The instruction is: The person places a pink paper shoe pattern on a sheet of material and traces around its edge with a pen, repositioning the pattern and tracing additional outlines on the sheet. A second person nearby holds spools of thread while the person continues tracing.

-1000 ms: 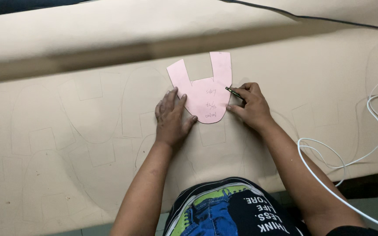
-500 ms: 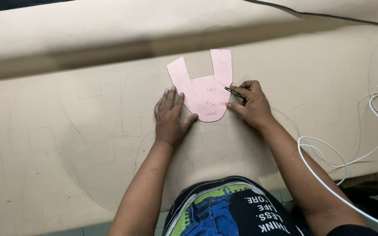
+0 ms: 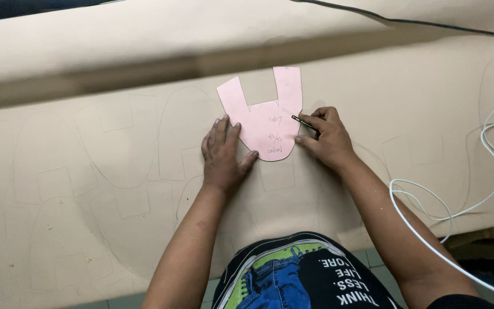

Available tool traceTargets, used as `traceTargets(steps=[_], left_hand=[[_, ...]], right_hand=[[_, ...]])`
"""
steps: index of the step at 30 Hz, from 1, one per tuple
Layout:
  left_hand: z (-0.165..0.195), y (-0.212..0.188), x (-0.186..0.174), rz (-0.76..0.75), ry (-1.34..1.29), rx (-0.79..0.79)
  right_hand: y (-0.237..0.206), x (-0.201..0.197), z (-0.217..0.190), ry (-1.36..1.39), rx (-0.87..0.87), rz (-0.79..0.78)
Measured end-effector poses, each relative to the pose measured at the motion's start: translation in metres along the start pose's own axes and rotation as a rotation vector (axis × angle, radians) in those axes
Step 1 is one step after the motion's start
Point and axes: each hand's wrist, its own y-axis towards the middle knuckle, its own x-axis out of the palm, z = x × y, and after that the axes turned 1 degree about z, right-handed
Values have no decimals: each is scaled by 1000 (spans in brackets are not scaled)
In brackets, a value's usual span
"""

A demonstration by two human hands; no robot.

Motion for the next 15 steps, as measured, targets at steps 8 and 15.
traceTargets(steps=[8,15], left_hand=[[47,1,46,-243,186,142],[69,-1,64,-104,84,128]], right_hand=[[16,-9,-35,64,-267,193],[21,-1,-126,41,-456,-234]])
